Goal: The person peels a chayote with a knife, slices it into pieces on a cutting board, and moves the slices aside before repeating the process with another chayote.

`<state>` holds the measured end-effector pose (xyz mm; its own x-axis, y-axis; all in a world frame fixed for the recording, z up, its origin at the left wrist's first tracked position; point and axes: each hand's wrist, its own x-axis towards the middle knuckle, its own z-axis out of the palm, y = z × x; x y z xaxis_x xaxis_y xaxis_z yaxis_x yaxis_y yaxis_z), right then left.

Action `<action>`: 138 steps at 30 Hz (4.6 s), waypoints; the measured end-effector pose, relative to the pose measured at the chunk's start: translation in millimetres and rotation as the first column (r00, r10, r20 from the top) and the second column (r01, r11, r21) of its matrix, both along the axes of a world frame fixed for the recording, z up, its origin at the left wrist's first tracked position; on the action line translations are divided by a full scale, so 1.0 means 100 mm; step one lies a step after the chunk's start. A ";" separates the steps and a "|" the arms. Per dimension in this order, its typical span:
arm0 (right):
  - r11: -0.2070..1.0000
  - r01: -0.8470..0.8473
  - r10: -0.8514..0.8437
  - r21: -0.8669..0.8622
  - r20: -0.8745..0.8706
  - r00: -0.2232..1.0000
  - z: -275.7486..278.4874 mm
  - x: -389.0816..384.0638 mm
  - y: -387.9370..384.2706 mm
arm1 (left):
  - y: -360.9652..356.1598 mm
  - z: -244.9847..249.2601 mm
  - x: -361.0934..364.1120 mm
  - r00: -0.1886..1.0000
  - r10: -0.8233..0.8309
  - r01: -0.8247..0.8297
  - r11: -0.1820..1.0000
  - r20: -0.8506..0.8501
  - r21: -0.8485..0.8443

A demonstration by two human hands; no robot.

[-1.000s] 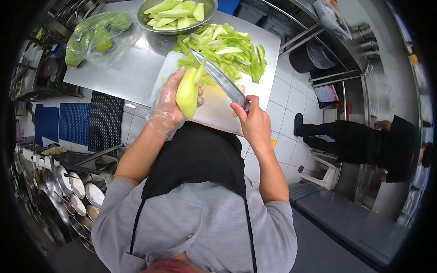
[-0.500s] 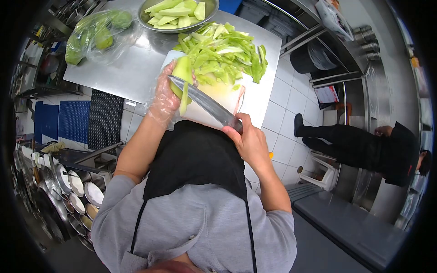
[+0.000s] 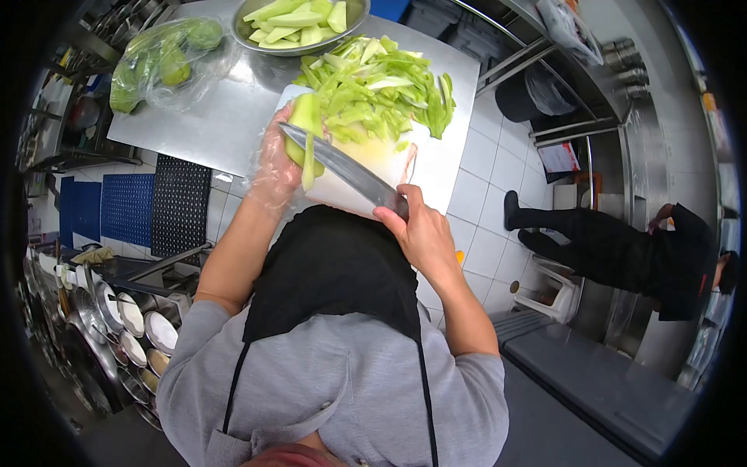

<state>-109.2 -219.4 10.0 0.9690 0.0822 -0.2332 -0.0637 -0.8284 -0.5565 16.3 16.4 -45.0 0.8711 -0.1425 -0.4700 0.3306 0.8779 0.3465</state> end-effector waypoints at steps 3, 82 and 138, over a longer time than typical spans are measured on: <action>0.999 0.006 0.000 -0.053 0.104 0.995 -0.08 0.09 -0.01 | -0.08 0.21 -0.06 0.999 -0.009 0.005 0.994 -0.039 -0.106; 0.984 0.072 -0.068 0.160 -0.032 0.997 0.10 0.02 -0.22 | 0.00 0.06 0.18 0.994 0.058 -0.056 0.998 0.097 -0.028; 0.924 0.382 -0.378 0.016 0.187 0.907 -0.19 0.25 -0.42 | 0.15 -0.02 0.35 0.986 0.163 -0.159 0.981 -0.029 0.115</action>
<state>-84.7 -260.9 -9.2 0.9517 -0.3034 -0.0461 -0.2742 -0.7732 -0.5718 51.8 31.1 -47.4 0.8595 0.0534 -0.5083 0.2028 0.8772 0.4351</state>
